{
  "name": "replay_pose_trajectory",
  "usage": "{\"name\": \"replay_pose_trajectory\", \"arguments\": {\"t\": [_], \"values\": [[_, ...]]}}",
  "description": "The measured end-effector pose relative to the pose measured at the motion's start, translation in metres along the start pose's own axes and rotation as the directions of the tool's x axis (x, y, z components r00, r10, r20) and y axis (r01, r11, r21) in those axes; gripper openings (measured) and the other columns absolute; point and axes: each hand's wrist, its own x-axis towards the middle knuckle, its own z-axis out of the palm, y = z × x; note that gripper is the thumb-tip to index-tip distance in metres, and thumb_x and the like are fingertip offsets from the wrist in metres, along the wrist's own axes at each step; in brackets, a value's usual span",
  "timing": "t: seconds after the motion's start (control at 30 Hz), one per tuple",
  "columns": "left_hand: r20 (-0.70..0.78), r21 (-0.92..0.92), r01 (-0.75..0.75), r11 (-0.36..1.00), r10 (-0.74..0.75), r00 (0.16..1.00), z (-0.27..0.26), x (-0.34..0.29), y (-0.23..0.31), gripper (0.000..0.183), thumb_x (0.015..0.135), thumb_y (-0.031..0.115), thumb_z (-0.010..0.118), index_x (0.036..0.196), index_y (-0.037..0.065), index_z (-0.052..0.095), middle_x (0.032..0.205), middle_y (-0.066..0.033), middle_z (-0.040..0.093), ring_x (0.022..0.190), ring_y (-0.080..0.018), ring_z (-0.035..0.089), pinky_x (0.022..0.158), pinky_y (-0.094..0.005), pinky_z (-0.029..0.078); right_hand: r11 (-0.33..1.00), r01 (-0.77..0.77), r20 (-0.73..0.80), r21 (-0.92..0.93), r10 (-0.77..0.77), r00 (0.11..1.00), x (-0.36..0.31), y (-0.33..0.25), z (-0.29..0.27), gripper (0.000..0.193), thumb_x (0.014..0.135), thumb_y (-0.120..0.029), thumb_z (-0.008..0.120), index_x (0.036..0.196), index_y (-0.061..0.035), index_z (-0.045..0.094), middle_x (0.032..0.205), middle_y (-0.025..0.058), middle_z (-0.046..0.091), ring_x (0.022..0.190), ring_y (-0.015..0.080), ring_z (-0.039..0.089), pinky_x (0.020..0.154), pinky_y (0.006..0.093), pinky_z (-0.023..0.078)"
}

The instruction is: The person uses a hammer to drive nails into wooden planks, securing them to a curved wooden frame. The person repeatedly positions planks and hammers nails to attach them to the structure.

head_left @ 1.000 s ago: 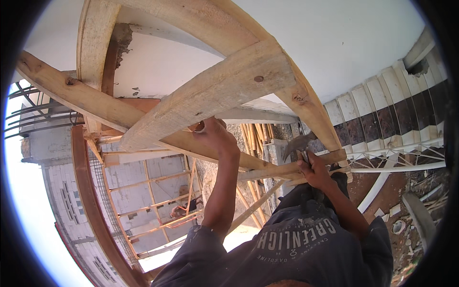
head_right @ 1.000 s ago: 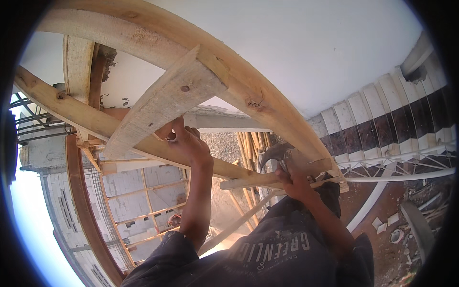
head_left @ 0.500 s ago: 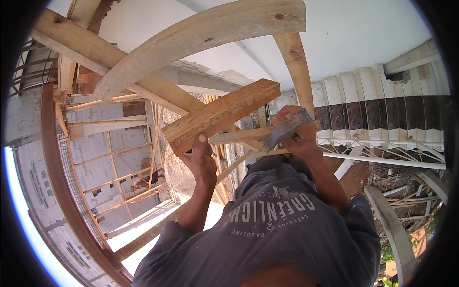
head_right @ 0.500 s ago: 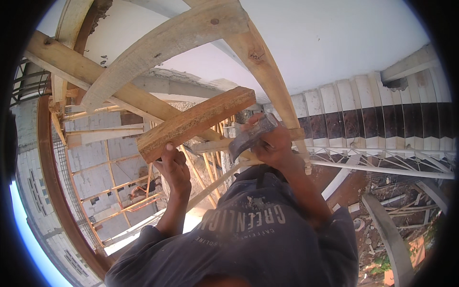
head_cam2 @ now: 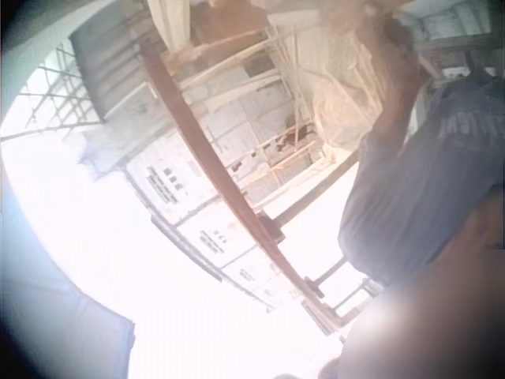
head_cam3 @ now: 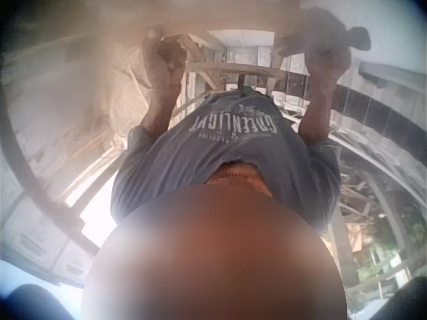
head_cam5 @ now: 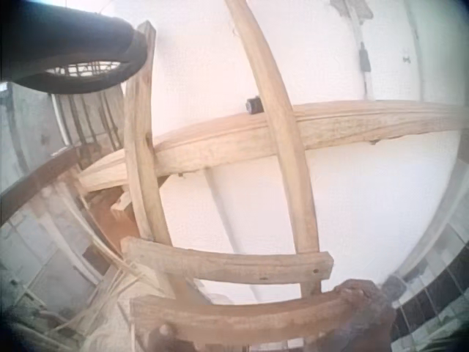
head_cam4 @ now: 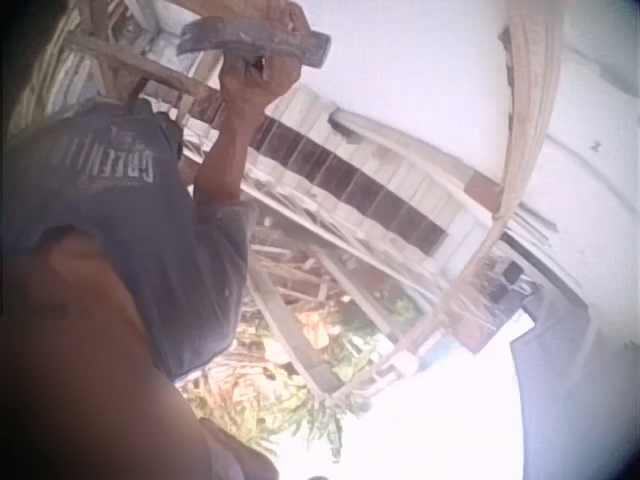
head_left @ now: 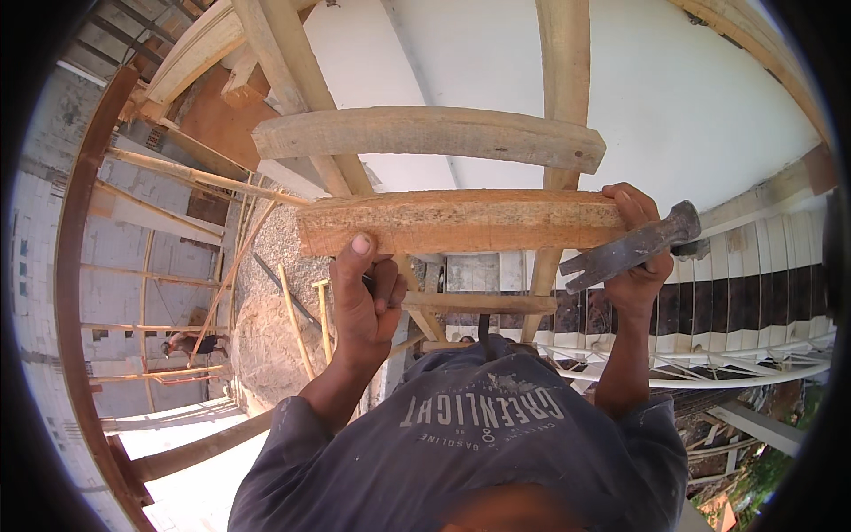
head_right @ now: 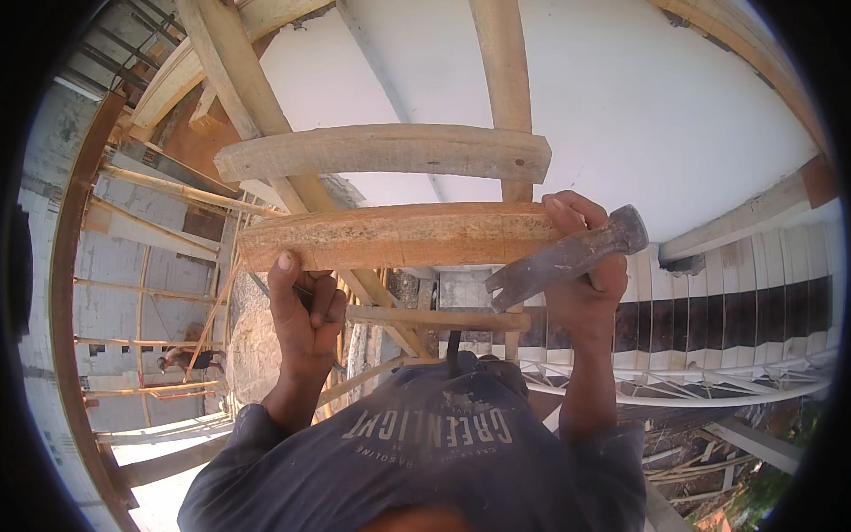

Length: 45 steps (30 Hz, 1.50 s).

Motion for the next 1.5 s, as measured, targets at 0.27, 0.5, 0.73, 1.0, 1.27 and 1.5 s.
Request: {"name": "replay_pose_trajectory", "arguments": {"t": [0.27, 0.5, 0.73, 1.0, 1.27, 1.5], "values": [[0.167, 0.127, -0.075, 0.989, 0.053, 0.985, 0.035, 0.029, 0.016, 0.048, 0.101, 0.048, 0.051, 0.120, 0.004, 0.054, 0.097, -0.0060, 0.066, 0.051, -0.0032, 0.033, 0.048, -0.0196, 0.029, 0.996, 0.064, -0.065, -0.060, -0.068, 0.996, 0.044, 0.002, -0.019, 0.055, 0.074, 0.016, 0.067, 0.126, 0.0002, 0.065, 0.125, 0.0157, 0.061, 0.112, 0.0226, 0.061, 0.094, 0.0353, 0.051], [0.343, 0.047, -0.537, 0.842, 0.491, 0.801, 0.021, 0.023, 0.004, 0.036, 0.106, 0.034, 0.044, 0.113, 0.002, 0.058, 0.111, -0.0076, 0.049, 0.076, -0.0108, 0.044, 0.064, -0.0250, 0.038, 0.988, -0.048, -0.134, -0.148, 0.028, 0.991, 0.046, 0.002, -0.011, 0.050, 0.078, 0.016, 0.068, 0.125, 0.0003, 0.064, 0.125, 0.0134, 0.063, 0.114, 0.0213, 0.061, 0.095, 0.0329, 0.050], [0.776, 0.222, -0.936, 0.271, 0.533, 0.339, 0.041, 0.036, 0.024, 0.020, 0.094, 0.009, 0.064, 0.112, 0.003, 0.069, 0.104, -0.0088, 0.058, 0.085, -0.0214, 0.057, 0.074, -0.0333, 0.049, 0.989, -0.086, -0.119, -0.123, 0.072, 0.990, 0.049, -0.005, -0.012, 0.053, 0.077, 0.019, 0.069, 0.126, -0.0008, 0.063, 0.127, 0.0106, 0.063, 0.113, 0.0169, 0.061, 0.095, 0.0294, 0.051], [0.800, 0.036, -0.994, -0.108, 0.599, -0.036, 0.048, 0.057, 0.014, 0.046, 0.069, 0.005, 0.086, 0.112, 0.008, 0.072, 0.104, -0.0123, 0.071, 0.090, -0.0261, 0.072, 0.073, -0.0337, 0.062, 0.985, -0.107, -0.079, -0.134, 0.097, 0.992, 0.052, -0.011, -0.013, 0.050, 0.082, 0.015, 0.068, 0.129, 0.0021, 0.061, 0.113, 0.0086, 0.068, 0.100, 0.0118, 0.064, 0.084, 0.0249, 0.056], [0.736, -0.044, -0.930, -0.364, 0.618, -0.277, 0.051, 0.093, 0.014, 0.043, 0.069, 0.005, 0.088, 0.109, 0.010, 0.073, 0.093, -0.0073, 0.069, 0.080, -0.0218, 0.069, 0.063, -0.0318, 0.059, 0.973, -0.154, -0.053, -0.171, 0.147, 0.988, 0.061, -0.020, -0.011, 0.048, 0.084, 0.005, 0.074, 0.129, 0.0023, 0.060, 0.101, 0.0071, 0.071, 0.094, 0.0109, 0.066, 0.083, 0.0257, 0.056], [0.802, 0.182, -0.899, -0.399, 0.589, -0.099, 0.044, 0.078, 0.023, 0.034, 0.069, -0.004, 0.084, 0.101, 0.001, 0.074, 0.085, -0.0116, 0.070, 0.072, -0.0231, 0.069, 0.054, -0.0304, 0.053, 0.965, -0.238, -0.052, -0.106, 0.233, 0.971, 0.058, -0.018, -0.012, 0.046, 0.087, 0.006, 0.070, 0.131, -0.0018, 0.062, 0.116, 0.0040, 0.068, 0.097, 0.0078, 0.058, 0.085, 0.0250, 0.049]]}}
